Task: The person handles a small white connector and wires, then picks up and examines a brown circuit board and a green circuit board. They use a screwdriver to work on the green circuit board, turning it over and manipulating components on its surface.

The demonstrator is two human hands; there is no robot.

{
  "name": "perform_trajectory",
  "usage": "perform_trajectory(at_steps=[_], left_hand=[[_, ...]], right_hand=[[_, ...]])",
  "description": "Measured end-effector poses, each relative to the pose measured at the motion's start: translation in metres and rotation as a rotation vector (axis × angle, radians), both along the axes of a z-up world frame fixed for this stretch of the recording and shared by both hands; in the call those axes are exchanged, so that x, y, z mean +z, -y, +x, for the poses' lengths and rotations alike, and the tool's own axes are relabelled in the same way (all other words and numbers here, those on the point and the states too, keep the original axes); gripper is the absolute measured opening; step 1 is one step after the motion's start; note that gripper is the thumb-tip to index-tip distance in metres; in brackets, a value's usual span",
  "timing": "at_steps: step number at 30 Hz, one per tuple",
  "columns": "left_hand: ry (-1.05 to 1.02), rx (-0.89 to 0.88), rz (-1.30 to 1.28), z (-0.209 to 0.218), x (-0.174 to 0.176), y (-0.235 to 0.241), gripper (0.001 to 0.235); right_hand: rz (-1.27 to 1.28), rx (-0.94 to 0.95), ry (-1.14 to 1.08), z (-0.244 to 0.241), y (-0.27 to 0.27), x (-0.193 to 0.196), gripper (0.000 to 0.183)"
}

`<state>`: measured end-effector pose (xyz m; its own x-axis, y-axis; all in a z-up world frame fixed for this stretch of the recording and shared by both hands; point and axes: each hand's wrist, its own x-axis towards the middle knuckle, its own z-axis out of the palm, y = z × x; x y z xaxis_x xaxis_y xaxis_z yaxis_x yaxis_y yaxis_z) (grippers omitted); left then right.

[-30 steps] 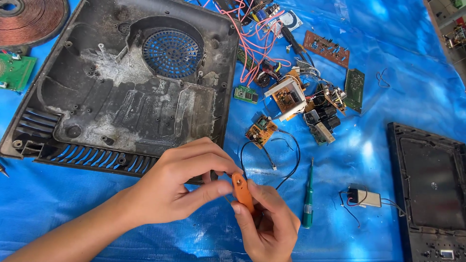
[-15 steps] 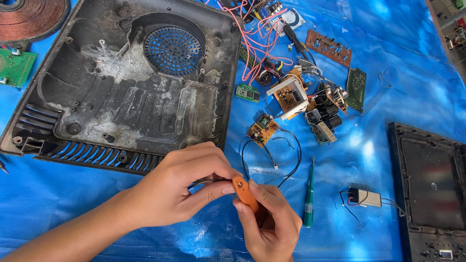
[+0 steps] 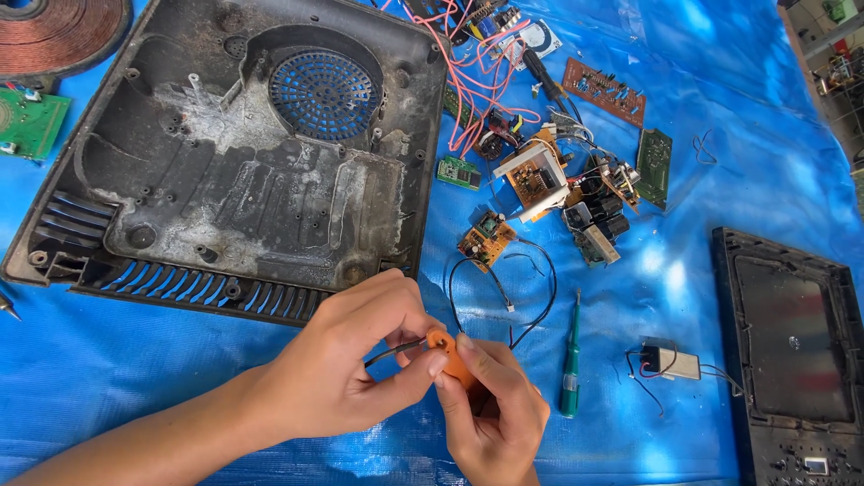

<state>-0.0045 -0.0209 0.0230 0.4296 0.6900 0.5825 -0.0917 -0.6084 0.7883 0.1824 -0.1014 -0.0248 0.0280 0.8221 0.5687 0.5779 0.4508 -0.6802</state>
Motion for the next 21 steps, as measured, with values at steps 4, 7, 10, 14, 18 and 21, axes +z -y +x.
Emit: perform_trajectory(at_steps=[4,7,10,14,18,21], left_hand=[[0.034,-0.001,0.040,0.0020,-0.0024,0.0003,0.020],[0.017,0.009,0.100,0.0026,-0.0022,0.0006,0.020],[0.025,0.026,0.143,0.0040,-0.0023,0.0009,0.021],[0.038,0.028,0.177,0.0036,-0.0007,0.0003,0.022],[-0.033,0.013,0.059,0.0023,0.0003,0.0000,0.020],[-0.035,0.046,0.011,0.0005,0.0022,0.0030,0.013]], right_hand=[[-0.009,0.024,-0.008,0.0018,0.0013,-0.0038,0.034],[0.006,0.046,-0.010,0.0029,0.0017,-0.0049,0.034],[-0.001,0.060,-0.028,0.0040,0.0018,-0.0052,0.035],[-0.009,0.082,-0.060,0.0050,0.0011,-0.0069,0.035],[-0.086,0.102,-0.160,0.0066,-0.0004,-0.0093,0.039],[-0.127,0.203,-0.391,-0.0007,-0.0020,-0.0090,0.037]])
